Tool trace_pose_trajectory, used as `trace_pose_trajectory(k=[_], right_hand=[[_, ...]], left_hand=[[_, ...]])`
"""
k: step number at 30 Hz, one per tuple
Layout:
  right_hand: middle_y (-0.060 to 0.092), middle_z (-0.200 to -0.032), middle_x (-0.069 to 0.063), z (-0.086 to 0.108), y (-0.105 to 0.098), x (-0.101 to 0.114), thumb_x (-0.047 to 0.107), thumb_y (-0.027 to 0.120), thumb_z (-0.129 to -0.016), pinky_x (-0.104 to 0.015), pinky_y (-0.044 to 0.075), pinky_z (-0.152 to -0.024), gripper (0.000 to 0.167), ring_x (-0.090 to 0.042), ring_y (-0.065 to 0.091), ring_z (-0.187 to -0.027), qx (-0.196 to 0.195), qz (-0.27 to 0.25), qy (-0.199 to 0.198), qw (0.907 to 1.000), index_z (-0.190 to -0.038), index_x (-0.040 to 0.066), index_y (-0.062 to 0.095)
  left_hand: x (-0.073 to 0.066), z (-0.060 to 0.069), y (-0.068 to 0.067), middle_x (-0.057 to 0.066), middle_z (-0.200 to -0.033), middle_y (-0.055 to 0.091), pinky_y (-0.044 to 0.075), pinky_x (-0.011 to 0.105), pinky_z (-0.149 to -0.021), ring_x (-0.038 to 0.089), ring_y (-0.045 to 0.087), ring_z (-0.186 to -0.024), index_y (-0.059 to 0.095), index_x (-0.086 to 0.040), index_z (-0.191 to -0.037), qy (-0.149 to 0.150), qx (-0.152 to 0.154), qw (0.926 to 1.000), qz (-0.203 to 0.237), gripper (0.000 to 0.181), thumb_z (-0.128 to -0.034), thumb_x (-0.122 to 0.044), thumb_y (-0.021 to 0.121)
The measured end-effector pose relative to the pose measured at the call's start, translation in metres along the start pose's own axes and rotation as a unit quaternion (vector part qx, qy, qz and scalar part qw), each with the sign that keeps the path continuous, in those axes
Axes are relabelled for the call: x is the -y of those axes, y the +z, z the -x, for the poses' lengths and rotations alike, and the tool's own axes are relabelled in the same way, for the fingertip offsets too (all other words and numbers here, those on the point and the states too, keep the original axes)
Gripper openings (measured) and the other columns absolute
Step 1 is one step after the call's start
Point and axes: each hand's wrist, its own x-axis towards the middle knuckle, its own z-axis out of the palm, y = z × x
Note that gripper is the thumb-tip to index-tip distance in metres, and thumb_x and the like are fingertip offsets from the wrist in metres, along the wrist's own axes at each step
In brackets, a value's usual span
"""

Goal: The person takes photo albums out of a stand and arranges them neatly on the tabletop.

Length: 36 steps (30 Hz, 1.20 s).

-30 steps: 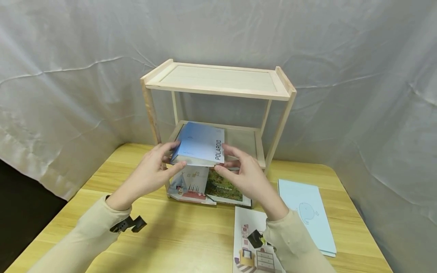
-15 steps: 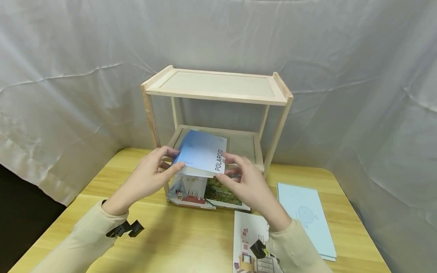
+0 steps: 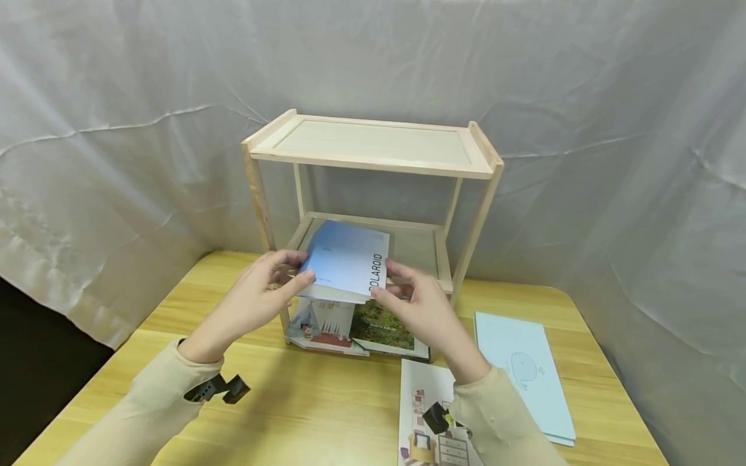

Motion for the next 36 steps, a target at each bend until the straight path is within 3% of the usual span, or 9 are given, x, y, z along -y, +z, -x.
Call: trace_pose_trajectory(k=[11, 22, 30, 36], right_hand=[[0.054, -0.158, -0.022, 0.002, 0.001, -0.002, 0.023, 0.076, -0.101, -0.021, 0.059, -0.099, 0.072, -0.025, 0.073, -0.118, 0.000, -0.031, 0.012, 0.9995, -0.163, 0.004, 0.043], [0.055, -0.155, -0.020, 0.007, 0.002, -0.003, 0.024, 0.077, -0.100, -0.019, 0.058, -0.098, 0.075, -0.022, 0.073, -0.116, 0.000, -0.040, 0.022, 0.9990, -0.164, 0.008, 0.042], [0.057, -0.145, -0.020, 0.009, 0.005, -0.004, 0.018, 0.080, -0.097, -0.019, 0.059, -0.079, 0.079, -0.015, 0.073, -0.100, -0.006, -0.041, 0.017, 0.9990, -0.164, 0.003, 0.041], [0.056, -0.143, -0.021, 0.010, 0.007, -0.006, 0.016, 0.080, -0.097, -0.020, 0.061, -0.085, 0.081, -0.014, 0.072, -0.103, 0.000, -0.057, 0.019, 0.9982, -0.166, 0.006, 0.039]], left_hand=[[0.000, 0.006, 0.001, 0.011, -0.142, 0.063, 0.063, 0.039, -0.086, 0.027, 0.070, -0.110, 0.061, -0.011, -0.148, -0.004, 0.001, 0.9996, 0.026, 0.056, -0.1045, -0.044, 0.070], [0.000, 0.022, 0.001, 0.009, -0.142, 0.062, 0.061, 0.034, -0.082, 0.024, 0.071, -0.107, 0.062, -0.014, -0.147, -0.013, 0.003, 0.9993, 0.036, 0.054, -0.1024, -0.042, 0.074], [0.002, 0.029, 0.000, 0.011, -0.144, 0.061, 0.060, 0.032, -0.080, 0.023, 0.069, -0.105, 0.059, -0.016, -0.149, -0.012, 0.008, 0.9991, 0.040, 0.056, -0.1005, -0.039, 0.077], [0.004, 0.031, 0.000, 0.013, -0.144, 0.060, 0.058, 0.034, -0.081, 0.021, 0.069, -0.102, 0.055, -0.016, -0.154, -0.014, 0.013, 0.9992, 0.035, 0.062, -0.1000, -0.036, 0.078]])
